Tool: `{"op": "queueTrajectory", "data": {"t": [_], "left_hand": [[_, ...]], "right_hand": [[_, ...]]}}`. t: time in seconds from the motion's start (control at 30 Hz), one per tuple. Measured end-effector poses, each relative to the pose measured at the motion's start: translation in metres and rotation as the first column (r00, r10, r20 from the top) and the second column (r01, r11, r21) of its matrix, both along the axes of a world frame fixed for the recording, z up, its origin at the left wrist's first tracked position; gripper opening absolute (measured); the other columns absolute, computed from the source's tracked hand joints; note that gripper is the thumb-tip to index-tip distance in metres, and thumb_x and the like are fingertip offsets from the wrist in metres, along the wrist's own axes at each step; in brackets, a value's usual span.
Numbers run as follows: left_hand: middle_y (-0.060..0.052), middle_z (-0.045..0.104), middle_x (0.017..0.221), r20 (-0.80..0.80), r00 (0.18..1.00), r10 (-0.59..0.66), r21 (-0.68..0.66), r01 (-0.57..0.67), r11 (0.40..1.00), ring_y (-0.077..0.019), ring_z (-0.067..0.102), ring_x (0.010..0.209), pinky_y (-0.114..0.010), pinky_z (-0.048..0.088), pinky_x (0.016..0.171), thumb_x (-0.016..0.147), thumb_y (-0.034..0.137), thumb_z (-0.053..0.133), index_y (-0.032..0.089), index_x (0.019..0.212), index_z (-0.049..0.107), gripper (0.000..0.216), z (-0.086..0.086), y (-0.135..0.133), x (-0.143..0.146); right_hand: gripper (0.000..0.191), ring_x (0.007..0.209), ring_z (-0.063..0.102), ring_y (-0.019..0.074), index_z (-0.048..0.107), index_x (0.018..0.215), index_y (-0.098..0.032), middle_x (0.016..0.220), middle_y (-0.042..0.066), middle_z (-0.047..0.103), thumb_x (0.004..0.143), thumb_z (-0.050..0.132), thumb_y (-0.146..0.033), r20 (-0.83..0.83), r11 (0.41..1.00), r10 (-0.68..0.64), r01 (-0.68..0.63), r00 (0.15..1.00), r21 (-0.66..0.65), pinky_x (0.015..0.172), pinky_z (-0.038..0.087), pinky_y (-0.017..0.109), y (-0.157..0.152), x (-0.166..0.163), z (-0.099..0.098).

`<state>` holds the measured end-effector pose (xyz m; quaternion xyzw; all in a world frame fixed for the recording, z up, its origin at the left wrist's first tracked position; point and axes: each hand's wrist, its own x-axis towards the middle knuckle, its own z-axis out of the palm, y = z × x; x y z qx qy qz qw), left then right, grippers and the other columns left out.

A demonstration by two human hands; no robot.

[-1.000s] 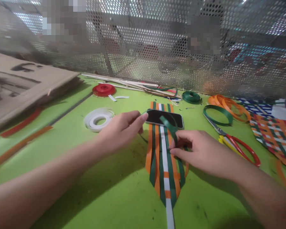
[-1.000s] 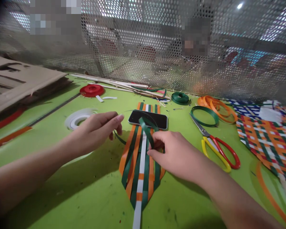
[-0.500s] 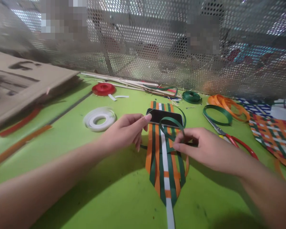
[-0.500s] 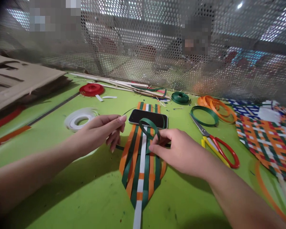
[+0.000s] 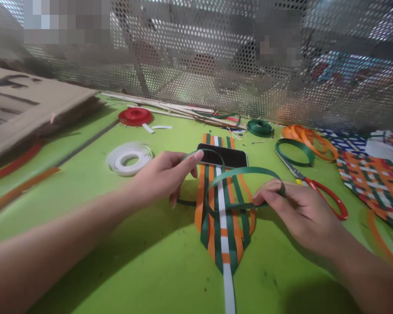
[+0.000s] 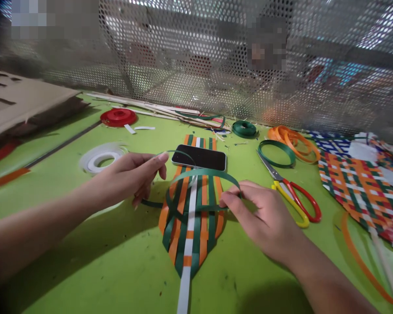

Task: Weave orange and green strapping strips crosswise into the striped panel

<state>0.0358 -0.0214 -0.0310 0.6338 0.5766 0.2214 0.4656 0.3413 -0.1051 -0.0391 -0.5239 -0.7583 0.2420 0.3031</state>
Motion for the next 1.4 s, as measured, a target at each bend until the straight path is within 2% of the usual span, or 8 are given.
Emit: {"op": "queueTrajectory", "data": {"t": [0.2,0.33,0.57,0.67,0.8,1.0,1.17,1.4], "left_hand": [[0.006,0.043,0.050,-0.120,0.992,-0.040,-0.014,0.039,0.999,-0.0199,0.061,0.039,-0.028,0.051,0.037,0.094,0.090,0.044,0.023,0.102,0.072,0.073,0.006,-0.003,0.001],[0.001,0.064,0.063,-0.208,0.977,-0.054,0.009,0.057,0.998,-0.0201,0.064,0.043,-0.031,0.052,0.043,0.102,0.083,0.035,0.022,0.115,0.068,0.071,0.006,-0.003,0.000],[-0.013,0.078,0.114,-0.548,0.836,0.001,0.330,0.215,0.919,-0.0344,0.078,0.092,-0.046,0.060,0.078,0.112,0.057,0.027,0.027,0.160,0.054,0.063,0.003,-0.003,-0.006],[-0.019,0.065,0.144,-0.588,0.806,0.064,0.512,0.310,0.801,-0.0412,0.071,0.121,-0.057,0.060,0.093,0.113,0.042,0.030,0.026,0.172,0.037,0.062,-0.004,-0.005,-0.006],[-0.022,0.045,0.167,-0.606,0.790,0.094,0.701,0.475,0.533,-0.0442,0.045,0.154,-0.068,0.047,0.117,0.111,0.028,0.043,0.018,0.161,0.054,0.053,-0.005,-0.012,-0.002],[-0.017,0.057,0.162,-0.637,0.754,-0.162,0.700,0.654,0.287,-0.0319,0.042,0.160,-0.066,0.019,0.135,0.105,0.012,0.053,0.014,0.142,0.067,0.040,-0.001,-0.025,-0.001],[-0.014,0.073,0.144,-0.560,0.785,-0.265,0.707,0.620,0.341,-0.0308,0.064,0.142,-0.068,0.009,0.136,0.107,0.016,0.054,0.014,0.140,0.069,0.037,-0.006,-0.025,0.000],[-0.007,0.080,0.131,-0.434,0.801,-0.412,0.698,0.588,0.408,-0.0243,0.077,0.121,-0.060,0.000,0.138,0.107,0.024,0.057,0.021,0.135,0.072,0.031,-0.003,-0.026,0.000]], "right_hand": [[0.030,0.077,0.068,0.0186,0.073,0.087,-0.023,0.080,0.002,0.071,0.110,0.059,-0.037,0.022,0.987,0.140,-0.142,0.990,0.077,0.068,0.052,0.030,0.001,-0.006,-0.006],[0.022,0.083,0.068,0.0191,0.074,0.097,-0.025,0.088,0.002,0.072,0.110,0.060,-0.036,-0.088,0.987,0.159,-0.160,0.983,-0.002,0.073,0.052,0.031,-0.002,-0.005,-0.009],[0.030,0.093,0.073,0.0192,0.073,0.119,-0.031,0.107,0.003,0.076,0.113,0.050,-0.048,-0.201,0.987,0.142,-0.153,0.969,-0.043,0.076,0.056,0.029,-0.005,-0.002,-0.009],[0.021,0.106,0.075,0.0192,0.071,0.124,-0.034,0.112,0.001,0.078,0.112,0.054,-0.040,-0.239,0.998,0.050,-0.058,0.970,-0.027,0.084,0.059,0.026,-0.008,-0.007,-0.008],[0.015,0.097,0.074,0.0162,0.071,0.120,-0.034,0.106,0.000,0.077,0.110,0.061,-0.030,-0.190,0.995,-0.039,0.055,0.981,0.084,0.079,0.059,0.024,-0.010,-0.016,-0.009],[0.034,0.094,0.070,0.0203,0.069,0.121,-0.030,0.110,0.004,0.070,0.094,0.074,-0.010,-0.033,0.877,-0.066,0.073,0.997,0.475,0.083,0.060,0.034,-0.004,-0.012,-0.011],[0.031,0.093,0.072,0.0224,0.068,0.114,-0.029,0.108,0.006,0.073,0.091,0.075,-0.009,0.164,0.824,0.001,-0.094,0.986,0.559,0.084,0.061,0.037,-0.007,-0.007,-0.002],[0.039,0.107,0.072,0.0221,0.061,0.130,-0.022,0.116,0.008,0.075,0.096,0.070,-0.007,0.221,0.806,0.090,-0.201,0.971,0.557,0.097,0.059,0.037,-0.016,-0.012,0.004]]}}
